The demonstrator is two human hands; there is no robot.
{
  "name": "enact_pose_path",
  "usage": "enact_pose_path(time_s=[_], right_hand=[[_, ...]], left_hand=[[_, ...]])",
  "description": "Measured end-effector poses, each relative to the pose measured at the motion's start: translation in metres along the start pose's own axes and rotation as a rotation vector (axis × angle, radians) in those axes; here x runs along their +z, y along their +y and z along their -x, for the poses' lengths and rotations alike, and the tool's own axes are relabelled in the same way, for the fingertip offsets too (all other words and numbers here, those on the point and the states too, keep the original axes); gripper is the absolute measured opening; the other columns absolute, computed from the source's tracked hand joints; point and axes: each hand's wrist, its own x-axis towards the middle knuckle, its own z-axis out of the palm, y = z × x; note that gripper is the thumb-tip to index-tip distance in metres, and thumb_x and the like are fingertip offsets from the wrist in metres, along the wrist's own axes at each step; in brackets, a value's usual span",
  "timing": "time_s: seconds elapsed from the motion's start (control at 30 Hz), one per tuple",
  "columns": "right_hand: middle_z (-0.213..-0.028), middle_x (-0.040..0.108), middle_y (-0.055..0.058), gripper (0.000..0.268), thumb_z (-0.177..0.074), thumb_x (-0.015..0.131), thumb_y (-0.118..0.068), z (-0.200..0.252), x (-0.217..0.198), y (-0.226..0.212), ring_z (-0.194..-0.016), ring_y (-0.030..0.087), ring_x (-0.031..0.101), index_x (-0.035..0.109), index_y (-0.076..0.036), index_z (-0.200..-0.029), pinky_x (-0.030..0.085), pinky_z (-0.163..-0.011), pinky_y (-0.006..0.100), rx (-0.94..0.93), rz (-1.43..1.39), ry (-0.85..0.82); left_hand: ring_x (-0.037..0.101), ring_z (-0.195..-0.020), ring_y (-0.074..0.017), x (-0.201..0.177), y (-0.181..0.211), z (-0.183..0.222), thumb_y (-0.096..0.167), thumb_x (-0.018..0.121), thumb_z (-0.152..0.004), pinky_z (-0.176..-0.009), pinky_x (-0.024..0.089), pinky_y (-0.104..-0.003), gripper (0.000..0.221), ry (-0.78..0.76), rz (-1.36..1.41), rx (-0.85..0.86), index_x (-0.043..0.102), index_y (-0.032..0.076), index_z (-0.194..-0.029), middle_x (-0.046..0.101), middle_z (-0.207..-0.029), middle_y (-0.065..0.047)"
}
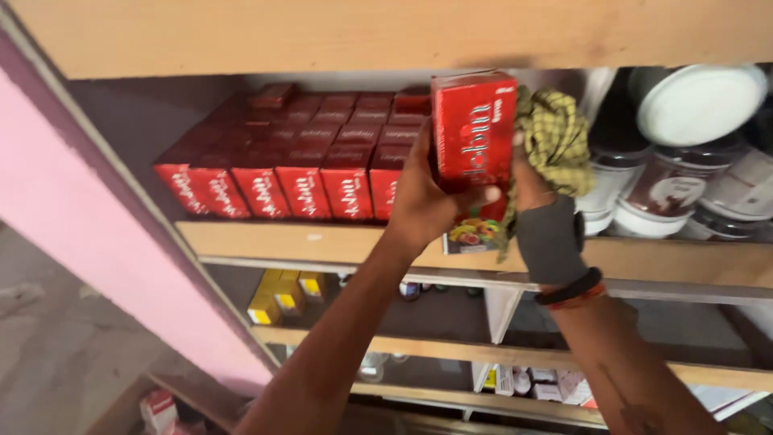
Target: Organizing and stocking medicine boxes from a shipping carton onto pharmacy storage shelves.
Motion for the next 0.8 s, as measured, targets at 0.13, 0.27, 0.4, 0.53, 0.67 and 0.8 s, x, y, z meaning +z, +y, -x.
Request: enact_pose_path(time_s=[0.13,0.27,0.4,0.53,0.67,0.8], right_hand=[[-0.128,0.071,0.001,0.056,-0.105,0.051,-0.052,0.015,0.003,-0.031,-0.115,0.011,0.060,0.067,-0.007,-0.135,0.045,-0.102,0.027,0.357,-0.314,0.097],[-0.130,0.067,0.001,0.053,-0.098,0.067,-0.042,0.010,0.015,-0.001,-0.115,0.010,0.061,0.064,-0.004,-0.134,0.050,-0.102,0.029,0.063,-0.561,0.130],[-0.131,0.064,0.004,0.046,-0.103,0.071,-0.028,0.010,0.035,0.025,-0.118,0.012,0.060,0.057,-0.002,-0.138,0.050,-0.105,0.031,-0.206,-0.563,0.172],[-0.133,0.064,0.006,0.042,-0.104,0.070,-0.021,-0.007,0.064,0.070,-0.117,0.014,0.061,0.057,-0.001,-0.138,0.051,-0.104,0.032,-0.320,-0.531,0.211],[-0.126,0.073,0.006,0.045,-0.097,0.070,-0.034,-0.033,0.080,0.090,-0.112,0.017,0.067,0.067,-0.002,-0.129,0.052,-0.101,0.032,0.019,-0.399,0.169],[-0.126,0.074,0.003,0.055,-0.090,0.073,-0.044,-0.056,0.091,0.124,-0.114,0.017,0.068,0.068,-0.005,-0.127,0.051,-0.102,0.031,0.094,-0.330,0.213]], left_hand=[[0.067,-0.119,-0.0251,0.003,-0.021,-0.024,-0.011,0.091,-0.060,-0.101,0.062,-0.040,0.097,0.054,-0.077,0.019,0.043,0.000,-0.144,0.067,-0.131,-0.014],[0.071,-0.102,-0.0232,0.003,-0.032,-0.041,-0.014,0.083,-0.059,-0.081,0.065,-0.039,0.090,0.113,-0.036,-0.148,0.042,0.003,-0.137,0.070,-0.119,-0.013],[0.074,-0.103,-0.0260,-0.004,-0.038,-0.066,-0.005,0.089,-0.055,-0.079,0.065,-0.037,0.089,0.105,-0.465,-0.267,0.043,-0.001,-0.132,0.071,-0.116,-0.016],[0.065,-0.113,-0.0319,-0.015,-0.040,-0.090,0.004,0.102,-0.042,-0.091,0.057,-0.040,0.111,0.100,-0.716,-0.079,0.037,-0.006,-0.132,0.064,-0.119,-0.022],[0.055,-0.121,-0.0472,-0.038,-0.051,-0.115,0.011,0.102,-0.041,-0.095,0.052,-0.047,0.129,-0.129,-0.928,0.096,0.027,-0.010,-0.144,0.056,-0.130,-0.032],[0.058,-0.125,-0.0392,-0.040,-0.047,-0.138,0.033,0.097,-0.053,-0.102,0.052,-0.045,0.094,-0.383,-1.295,-0.213,0.055,-0.002,-0.130,0.059,-0.134,-0.026]])
